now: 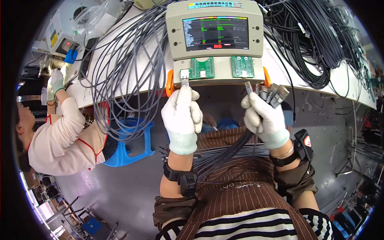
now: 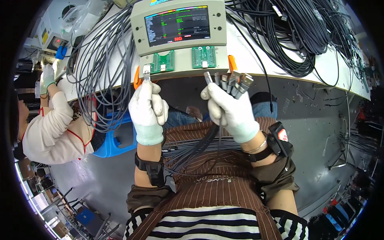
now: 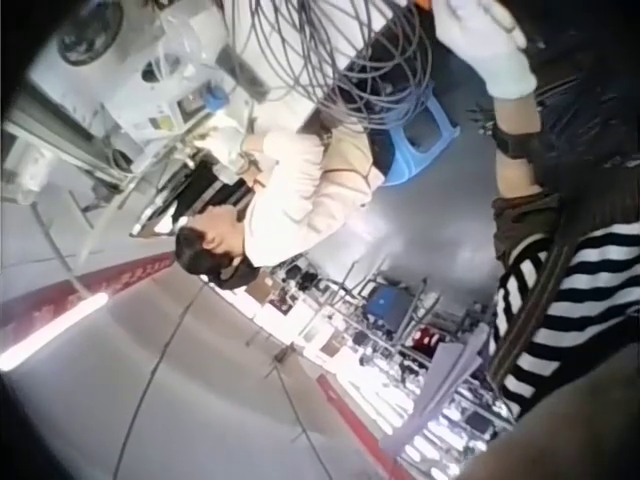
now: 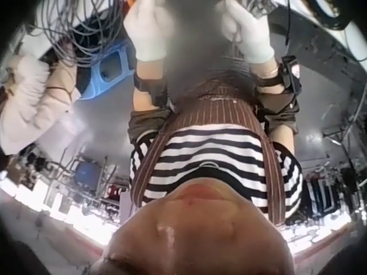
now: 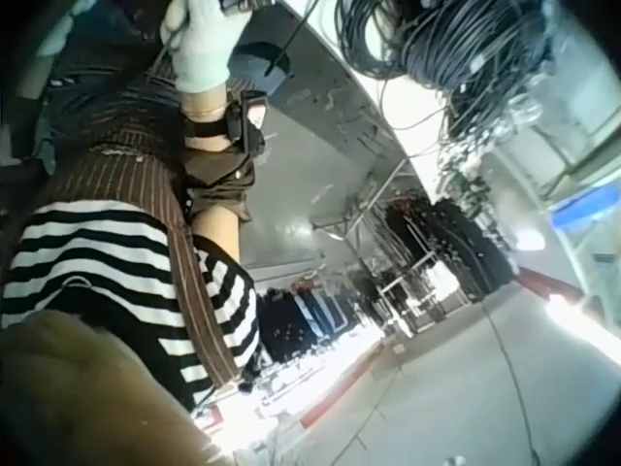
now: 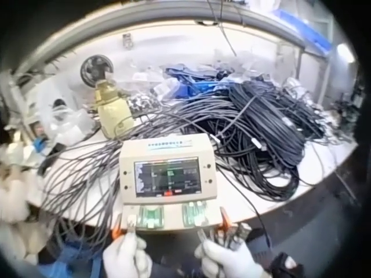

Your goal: The person tests cables by inserting their connectors into a testing machine, waiting for a result, and then selecting a new cable from a bundle on their lap to repeat the process.

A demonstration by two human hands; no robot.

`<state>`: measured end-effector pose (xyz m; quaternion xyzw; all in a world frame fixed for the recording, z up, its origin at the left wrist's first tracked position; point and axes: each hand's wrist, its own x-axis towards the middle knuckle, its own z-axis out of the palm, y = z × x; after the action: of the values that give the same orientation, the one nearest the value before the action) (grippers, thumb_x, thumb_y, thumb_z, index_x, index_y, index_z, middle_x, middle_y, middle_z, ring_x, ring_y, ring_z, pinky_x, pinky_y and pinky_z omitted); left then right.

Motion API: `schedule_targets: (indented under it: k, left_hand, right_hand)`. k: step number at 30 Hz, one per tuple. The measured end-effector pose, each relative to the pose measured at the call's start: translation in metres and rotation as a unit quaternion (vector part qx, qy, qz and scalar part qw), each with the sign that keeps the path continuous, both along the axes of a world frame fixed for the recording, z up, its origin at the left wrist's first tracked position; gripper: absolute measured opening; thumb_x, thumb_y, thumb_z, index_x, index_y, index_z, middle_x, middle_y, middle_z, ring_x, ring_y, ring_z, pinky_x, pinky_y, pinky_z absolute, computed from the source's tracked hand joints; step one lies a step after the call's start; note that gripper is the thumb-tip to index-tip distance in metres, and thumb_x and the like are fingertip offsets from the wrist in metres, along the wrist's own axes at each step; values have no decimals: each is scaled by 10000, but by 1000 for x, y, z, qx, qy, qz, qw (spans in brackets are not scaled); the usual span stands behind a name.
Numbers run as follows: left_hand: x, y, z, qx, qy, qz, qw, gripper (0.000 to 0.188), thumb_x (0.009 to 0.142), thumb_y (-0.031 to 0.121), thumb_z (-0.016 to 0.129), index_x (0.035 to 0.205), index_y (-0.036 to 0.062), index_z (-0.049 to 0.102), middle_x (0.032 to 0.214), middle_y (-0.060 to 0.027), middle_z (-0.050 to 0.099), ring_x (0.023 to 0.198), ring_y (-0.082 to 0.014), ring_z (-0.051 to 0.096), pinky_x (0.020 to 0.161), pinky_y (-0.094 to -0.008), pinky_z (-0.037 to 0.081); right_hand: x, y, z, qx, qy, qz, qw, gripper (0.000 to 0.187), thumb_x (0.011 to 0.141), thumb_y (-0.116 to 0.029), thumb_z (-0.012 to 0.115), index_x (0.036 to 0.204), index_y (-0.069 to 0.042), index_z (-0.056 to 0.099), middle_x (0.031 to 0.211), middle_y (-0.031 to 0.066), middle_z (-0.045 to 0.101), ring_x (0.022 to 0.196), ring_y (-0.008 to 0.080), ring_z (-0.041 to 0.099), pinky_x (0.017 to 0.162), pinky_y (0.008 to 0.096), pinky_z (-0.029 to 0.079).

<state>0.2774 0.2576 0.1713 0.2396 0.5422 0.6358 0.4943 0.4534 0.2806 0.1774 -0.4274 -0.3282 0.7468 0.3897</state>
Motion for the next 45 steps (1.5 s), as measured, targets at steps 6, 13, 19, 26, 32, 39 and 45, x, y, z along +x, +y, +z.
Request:
schedule_targets:
  k: [6,13,19,26,32,39,45]
  left_hand:
    - [3,3,-2,14,-23,11,1000,303,932,237,431,764,4,525,407,-4,346,266,-85,259,266,-225,222]
    - [0,1,-4,14,-20,-13,1000,338,926,289,454,770,0,532,421,-8,397,296,-67,317,293,-197,246]
    - [0,1,-5,20,-20,-26,999,343,924,298,457,778,-2,535,430,-10,403,301,-69,321,299,-196,253]
    - [-8,0,-9,25,-11,-47,999,332,918,294,467,812,-10,550,462,-16,441,323,-68,354,312,-196,277]
    - [-12,2,-6,28,15,-55,998,375,926,319,429,878,-25,571,516,-48,517,351,-68,399,340,-186,309]
    - [-16,7,-4,8,31,-60,998,446,936,354,374,898,-41,576,567,-85,573,363,-73,423,356,-181,325]
    - [-14,8,-4,-4,38,-50,998,433,927,352,408,865,-38,584,564,-88,577,362,-70,425,355,-179,325]
  right_hand:
    - [-15,1,-14,-38,110,-32,993,278,939,-236,411,820,-7,513,416,-22,322,313,77,239,335,221,218]
    - [-23,-2,-21,-13,137,-76,988,269,940,-244,406,846,-16,514,433,-23,322,328,82,249,339,225,224]
    - [-36,3,-13,16,79,-138,987,256,933,-221,426,843,-12,543,446,-14,368,317,86,275,324,229,226]
    - [-28,8,-16,60,16,-117,991,230,916,-209,466,859,-11,570,496,21,484,311,86,322,316,222,234]
    - [-23,10,-20,48,38,-123,990,245,910,-231,480,882,-7,575,555,60,556,310,85,339,314,218,233]
    - [-27,12,-14,48,44,-117,991,249,906,-238,491,877,-6,576,554,61,553,313,90,356,314,220,236]
    - [-32,12,-11,54,9,-145,988,242,890,-232,527,830,-4,582,522,61,536,315,95,372,313,221,248]
